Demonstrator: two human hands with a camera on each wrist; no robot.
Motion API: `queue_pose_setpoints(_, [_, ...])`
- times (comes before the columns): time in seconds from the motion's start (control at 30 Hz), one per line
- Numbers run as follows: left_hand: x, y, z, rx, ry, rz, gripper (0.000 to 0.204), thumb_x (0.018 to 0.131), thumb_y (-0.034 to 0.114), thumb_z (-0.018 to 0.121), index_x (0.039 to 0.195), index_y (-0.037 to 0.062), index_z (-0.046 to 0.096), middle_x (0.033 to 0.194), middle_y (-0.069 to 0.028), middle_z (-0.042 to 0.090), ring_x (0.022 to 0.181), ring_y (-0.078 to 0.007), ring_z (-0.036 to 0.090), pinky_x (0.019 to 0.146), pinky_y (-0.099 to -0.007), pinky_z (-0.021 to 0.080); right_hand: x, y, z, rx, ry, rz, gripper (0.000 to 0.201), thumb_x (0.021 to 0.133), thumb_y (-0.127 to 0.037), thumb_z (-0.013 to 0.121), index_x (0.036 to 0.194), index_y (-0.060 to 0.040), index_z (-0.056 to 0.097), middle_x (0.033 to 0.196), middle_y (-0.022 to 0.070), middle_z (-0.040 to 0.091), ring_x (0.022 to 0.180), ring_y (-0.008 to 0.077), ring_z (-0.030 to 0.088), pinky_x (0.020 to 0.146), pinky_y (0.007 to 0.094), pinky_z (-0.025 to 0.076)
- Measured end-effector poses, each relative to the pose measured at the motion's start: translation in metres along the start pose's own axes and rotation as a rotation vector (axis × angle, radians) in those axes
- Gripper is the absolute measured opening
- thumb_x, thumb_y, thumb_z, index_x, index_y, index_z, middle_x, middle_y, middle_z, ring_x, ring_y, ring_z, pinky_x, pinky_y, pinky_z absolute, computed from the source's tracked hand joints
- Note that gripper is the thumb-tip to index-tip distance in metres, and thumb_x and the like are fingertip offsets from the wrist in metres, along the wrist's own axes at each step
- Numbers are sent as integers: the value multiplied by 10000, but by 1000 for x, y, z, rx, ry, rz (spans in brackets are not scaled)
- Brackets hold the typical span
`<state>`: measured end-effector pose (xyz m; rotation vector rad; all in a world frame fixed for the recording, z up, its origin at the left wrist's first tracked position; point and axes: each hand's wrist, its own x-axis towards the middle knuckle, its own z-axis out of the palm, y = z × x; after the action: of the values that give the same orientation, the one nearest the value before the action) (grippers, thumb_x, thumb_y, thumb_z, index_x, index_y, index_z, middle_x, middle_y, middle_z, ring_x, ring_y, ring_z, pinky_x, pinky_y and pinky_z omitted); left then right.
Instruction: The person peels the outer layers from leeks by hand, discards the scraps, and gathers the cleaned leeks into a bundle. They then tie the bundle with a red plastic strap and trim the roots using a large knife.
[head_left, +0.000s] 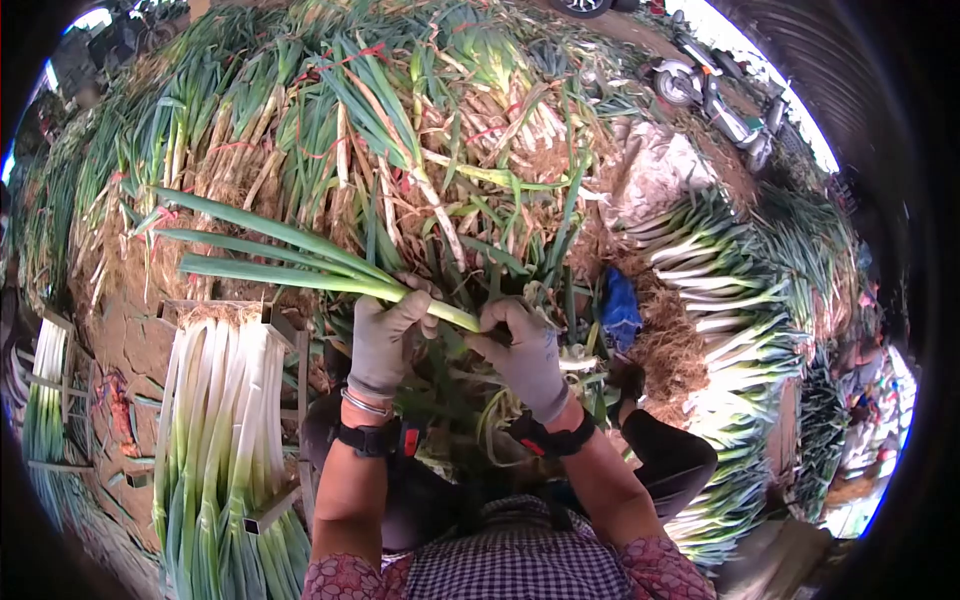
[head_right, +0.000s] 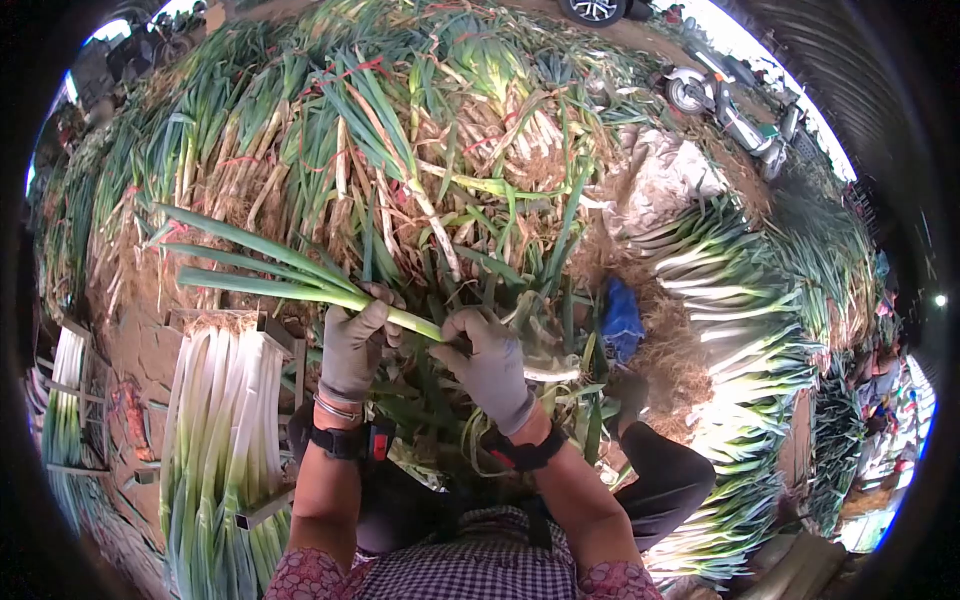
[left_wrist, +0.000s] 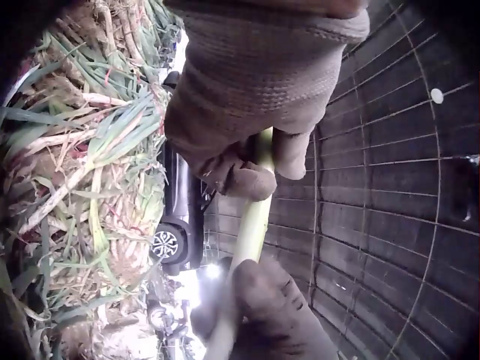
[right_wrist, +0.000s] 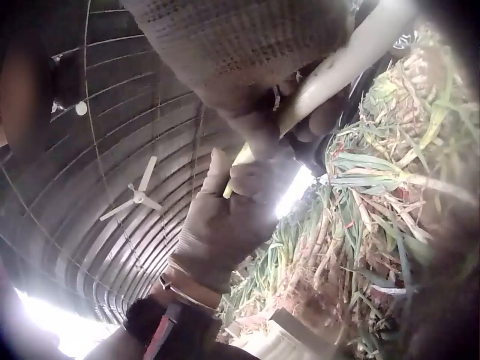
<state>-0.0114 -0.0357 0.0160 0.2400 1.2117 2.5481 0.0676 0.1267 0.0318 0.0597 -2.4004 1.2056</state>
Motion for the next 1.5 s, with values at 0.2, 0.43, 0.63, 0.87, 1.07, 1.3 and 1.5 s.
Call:
queue_pose_setpoints(0.2, [-3, 1, -2, 16, -27, -21, 230, 837, 101, 695, 985, -15, 563, 793, -70, 612, 660, -144, 596, 572, -253, 493, 3, -2, 0, -23, -23, -39, 265, 682, -24, 762, 853, -35, 560, 837, 106, 607, 769, 279, 608, 678, 342, 481])
queue_pose_setpoints(0.43, [-6, 2, 3, 74, -126, -70, 293, 827, 141, 711, 1036, -3, 563, 830, -59, 618, 689, -138, 600, 590, -255, 478, -1, -10, -8, 9, 48, -36, 271, 691, -28, 756, 875, -33, 556, 837, 116, 607, 751, 285, 612, 671, 342, 482])
queue_pose_setpoints(0.63, [-5, -10, 8, 98, -97, -58, 282, 823, 141, 715, 1006, -10, 562, 778, -64, 617, 661, -137, 592, 576, -253, 471, -2, 0, -4, -66, -19, -61, 277, 713, -35, 741, 913, -44, 548, 838, 111, 601, 738, 314, 603, 653, 368, 481])
queue_pose_setpoints(0.87, [-2, -8, 12, 156, -32, -71, 195, 834, 99, 700, 921, -27, 578, 750, -66, 618, 650, -125, 589, 581, -244, 477, 0, -2, 1, -131, 70, -86, 271, 718, -57, 738, 906, -59, 544, 861, 98, 595, 777, 316, 605, 632, 378, 480])
queue_pose_setpoints(1.07, [0, -8, 17, 296, 107, -13, 189, 828, 109, 711, 869, -12, 571, 671, -36, 587, 571, -103, 551, 531, -229, 445, -11, 10, 0, -186, -21, -113, 210, 756, -63, 707, 883, -44, 541, 859, 97, 594, 722, 300, 596, 612, 366, 477])
queue_pose_setpoints(1.3, [11, -7, 6, 221, 291, 37, 212, 829, 160, 719, 824, 16, 564, 622, -24, 562, 514, -102, 521, 476, -219, 413, -40, 40, -46, 323, 182, 241, 55, 878, -55, 587, 880, -53, 532, 761, -1, 541, 636, 87, 490, 557, 241, 406])
queue_pose_setpoints(1.5, [14, 4, -9, 178, 328, 173, 191, 869, 160, 669, 828, 20, 546, 623, -25, 547, 497, -109, 515, 468, -219, 413, -68, 65, -138, 466, 700, 636, 141, 935, -193, 561, 815, -124, 534, 649, -55, 454, 543, 40, 393, 483, 203, 314])
